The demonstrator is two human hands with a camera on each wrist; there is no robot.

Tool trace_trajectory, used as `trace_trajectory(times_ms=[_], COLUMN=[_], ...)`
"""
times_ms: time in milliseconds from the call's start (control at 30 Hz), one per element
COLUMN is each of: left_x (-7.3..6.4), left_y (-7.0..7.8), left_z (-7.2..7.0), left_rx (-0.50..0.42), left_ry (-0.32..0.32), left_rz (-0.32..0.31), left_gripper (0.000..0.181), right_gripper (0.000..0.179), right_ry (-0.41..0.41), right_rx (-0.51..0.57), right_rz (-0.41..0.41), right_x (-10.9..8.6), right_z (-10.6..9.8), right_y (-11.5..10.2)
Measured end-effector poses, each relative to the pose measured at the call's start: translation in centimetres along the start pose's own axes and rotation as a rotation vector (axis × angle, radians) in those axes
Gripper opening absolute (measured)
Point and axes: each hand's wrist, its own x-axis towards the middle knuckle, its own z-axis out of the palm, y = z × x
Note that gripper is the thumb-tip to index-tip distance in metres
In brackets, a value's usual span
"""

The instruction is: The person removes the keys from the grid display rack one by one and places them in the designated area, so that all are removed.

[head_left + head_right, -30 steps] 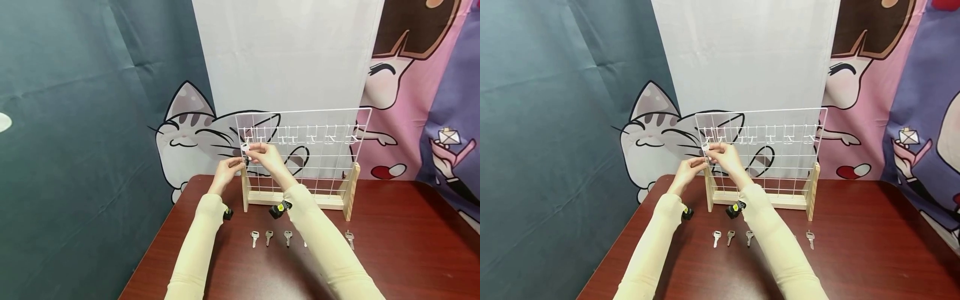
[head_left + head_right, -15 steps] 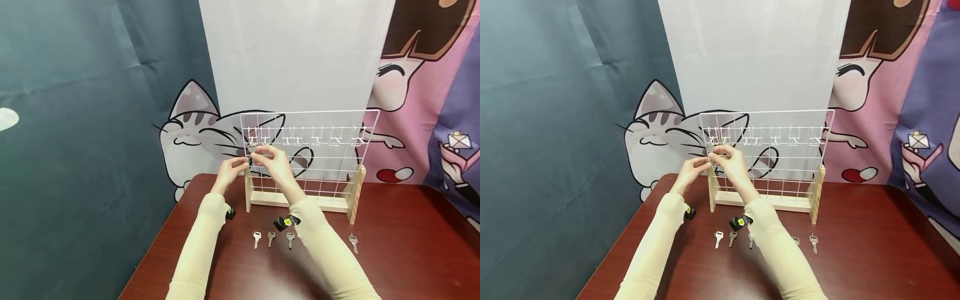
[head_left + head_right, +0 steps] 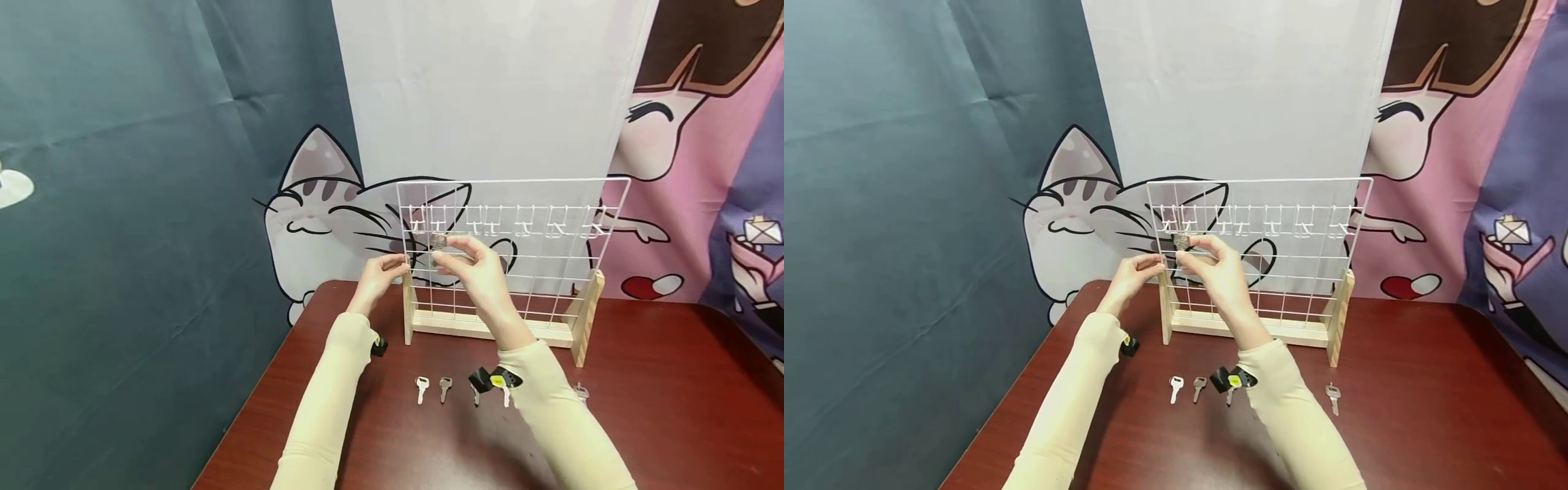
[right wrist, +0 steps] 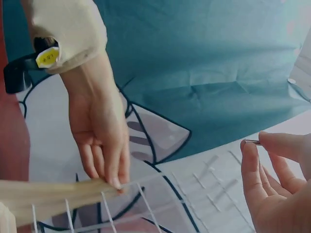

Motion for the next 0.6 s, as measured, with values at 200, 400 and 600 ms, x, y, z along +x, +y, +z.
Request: trace_trajectory(times_ms=[200, 400, 600], left_x=[0.1, 0.1, 0.0], left_y=[0.1, 0.0, 0.0], left_z=[-0.3, -0.4, -0.3], left_rx=[0.001, 0.015, -0.001], left_ry=[-0.006, -0.008, -0.014], left_rz=[0.009, -0.008, -0.011], left_gripper=[0.036, 0.035, 0.035], right_gripper=[0.02, 0.018, 0.019], right_ry=[0.036, 0.08, 0.135], right_rx=[0.046, 0.033, 0.069], right_rz=[-0.05, -0.096, -0.138], right_x=[-0.9, -2.0, -3.4], right_z=[-3.0, -6.7, -10.8], right_y=[-0.9, -1.4, -2.5])
